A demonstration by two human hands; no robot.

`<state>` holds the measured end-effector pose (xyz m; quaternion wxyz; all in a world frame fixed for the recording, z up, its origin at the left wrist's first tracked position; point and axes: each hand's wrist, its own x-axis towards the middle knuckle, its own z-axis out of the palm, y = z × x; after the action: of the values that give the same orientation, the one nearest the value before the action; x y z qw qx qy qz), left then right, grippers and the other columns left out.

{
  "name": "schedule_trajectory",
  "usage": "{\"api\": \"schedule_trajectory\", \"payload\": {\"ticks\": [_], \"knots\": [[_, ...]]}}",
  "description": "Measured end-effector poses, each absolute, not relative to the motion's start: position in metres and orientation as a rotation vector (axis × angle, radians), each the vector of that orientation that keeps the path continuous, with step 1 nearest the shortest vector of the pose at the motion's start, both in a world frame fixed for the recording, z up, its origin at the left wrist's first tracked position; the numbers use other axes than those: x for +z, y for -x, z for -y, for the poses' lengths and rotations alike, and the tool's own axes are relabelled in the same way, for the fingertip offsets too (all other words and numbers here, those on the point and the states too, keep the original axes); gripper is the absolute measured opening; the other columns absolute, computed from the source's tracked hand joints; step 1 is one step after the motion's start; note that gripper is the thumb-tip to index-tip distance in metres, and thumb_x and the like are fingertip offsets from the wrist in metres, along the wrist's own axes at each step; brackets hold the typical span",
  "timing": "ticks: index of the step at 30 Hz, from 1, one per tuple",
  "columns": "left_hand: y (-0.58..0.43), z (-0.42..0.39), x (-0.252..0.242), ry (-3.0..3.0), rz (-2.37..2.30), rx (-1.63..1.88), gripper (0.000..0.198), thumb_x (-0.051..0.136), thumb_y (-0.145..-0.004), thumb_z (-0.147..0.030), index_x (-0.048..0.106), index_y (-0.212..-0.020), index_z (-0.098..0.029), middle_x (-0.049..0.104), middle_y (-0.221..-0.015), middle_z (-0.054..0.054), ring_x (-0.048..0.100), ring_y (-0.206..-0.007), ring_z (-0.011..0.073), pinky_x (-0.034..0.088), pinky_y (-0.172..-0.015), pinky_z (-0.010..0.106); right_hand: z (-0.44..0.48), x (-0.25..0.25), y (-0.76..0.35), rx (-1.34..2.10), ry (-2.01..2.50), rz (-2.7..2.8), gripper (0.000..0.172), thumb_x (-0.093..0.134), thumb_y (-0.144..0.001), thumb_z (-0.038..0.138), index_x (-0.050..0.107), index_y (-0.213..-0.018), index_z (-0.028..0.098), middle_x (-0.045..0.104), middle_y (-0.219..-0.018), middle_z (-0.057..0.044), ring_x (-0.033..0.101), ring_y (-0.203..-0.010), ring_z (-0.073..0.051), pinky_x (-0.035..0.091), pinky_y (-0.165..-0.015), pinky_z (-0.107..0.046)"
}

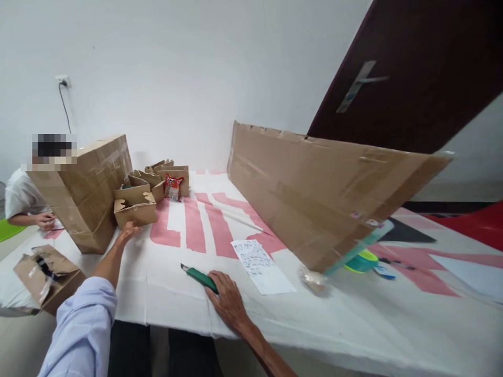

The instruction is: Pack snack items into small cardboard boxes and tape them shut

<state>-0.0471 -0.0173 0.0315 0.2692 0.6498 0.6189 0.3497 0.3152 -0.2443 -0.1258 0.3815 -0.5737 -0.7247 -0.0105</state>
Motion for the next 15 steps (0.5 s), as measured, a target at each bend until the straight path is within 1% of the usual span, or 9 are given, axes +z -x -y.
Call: {"api": "schedule_trajectory", "payload": {"ticks": [2,6,7,8,10,11,13,15], "knots": [[0.044,0.031,0.037,-1.728,-1.66,0.899,0.035,0.069,-0.101,-0.039,0.066,-0.127,-0.016,0.069,-0.124,0.01,0.071,-0.105,0.0237,0.063,-0.09,0.044,0.244,-0.124,-0.315,-0.024,1.47,1.848,0.03,0.053,-0.095,0.024,0.068,-0.121,0.02,0.072,-0.124,-0.014,0.066,-0.114,-0.03,0.051,-0.096,-0.045],[0.024,0.085,0.032,-1.746,-1.59,0.919,0.033,0.074,-0.097,-0.035,0.069,-0.121,-0.015,0.071,-0.127,0.012,0.069,-0.115,0.0272,0.059,-0.099,0.048,0.244,-0.124,-0.315,-0.032,1.461,1.861,0.029,0.052,-0.096,0.027,0.067,-0.12,0.019,0.072,-0.122,-0.014,0.065,-0.113,-0.029,0.051,-0.094,-0.045],[0.019,0.106,0.029,-1.758,-1.558,0.933,0.032,0.076,-0.093,-0.032,0.071,-0.118,-0.014,0.072,-0.126,0.014,0.068,-0.118,0.0287,0.058,-0.101,0.047,0.245,-0.125,-0.315,-0.034,1.454,1.865,0.029,0.052,-0.096,0.028,0.066,-0.12,0.02,0.072,-0.121,-0.014,0.065,-0.112,-0.029,0.051,-0.094,-0.044],[0.016,0.129,0.026,-1.771,-1.524,0.947,0.03,0.078,-0.089,-0.029,0.074,-0.116,-0.015,0.073,-0.127,0.015,0.067,-0.121,0.0298,0.058,-0.101,0.043,0.245,-0.127,-0.316,-0.034,1.444,1.869,0.028,0.052,-0.096,0.029,0.066,-0.119,0.02,0.072,-0.12,-0.013,0.065,-0.112,-0.03,0.051,-0.094,-0.044],[0.014,0.177,0.023,-1.789,-1.471,0.97,0.032,0.076,-0.085,-0.028,0.076,-0.116,-0.019,0.074,-0.129,0.013,0.069,-0.119,0.0293,0.06,-0.095,0.039,0.247,-0.132,-0.319,-0.026,1.43,1.872,0.028,0.052,-0.096,0.032,0.065,-0.118,0.021,0.072,-0.12,-0.013,0.065,-0.111,-0.03,0.051,-0.093,-0.045],[0.016,0.2,0.023,-1.796,-1.456,0.982,0.032,0.075,-0.084,-0.028,0.077,-0.116,-0.021,0.074,-0.131,0.011,0.069,-0.119,0.0286,0.06,-0.095,0.037,0.248,-0.136,-0.32,-0.017,1.429,1.869,0.028,0.051,-0.097,0.033,0.065,-0.118,0.021,0.072,-0.12,-0.013,0.065,-0.112,-0.031,0.051,-0.093,-0.046],[0.027,0.243,0.031,-1.804,-1.455,1.019,0.033,0.073,-0.085,-0.03,0.077,-0.116,-0.025,0.073,-0.133,0.009,0.069,-0.121,0.0277,0.059,-0.094,0.036,0.249,-0.14,-0.324,0.012,1.431,1.854,0.029,0.051,-0.097,0.036,0.064,-0.119,0.022,0.071,-0.121,-0.014,0.064,-0.112,-0.032,0.051,-0.093,-0.047],[0.045,0.278,0.043,-1.825,-1.492,1.096,0.03,0.07,-0.087,-0.034,0.077,-0.115,-0.026,0.074,-0.13,0.009,0.07,-0.12,0.0272,0.059,-0.093,0.036,0.25,-0.141,-0.326,0.059,1.439,1.839,0.03,0.051,-0.097,0.037,0.062,-0.12,0.022,0.07,-0.121,-0.014,0.063,-0.111,-0.033,0.051,-0.092,-0.048]]}}
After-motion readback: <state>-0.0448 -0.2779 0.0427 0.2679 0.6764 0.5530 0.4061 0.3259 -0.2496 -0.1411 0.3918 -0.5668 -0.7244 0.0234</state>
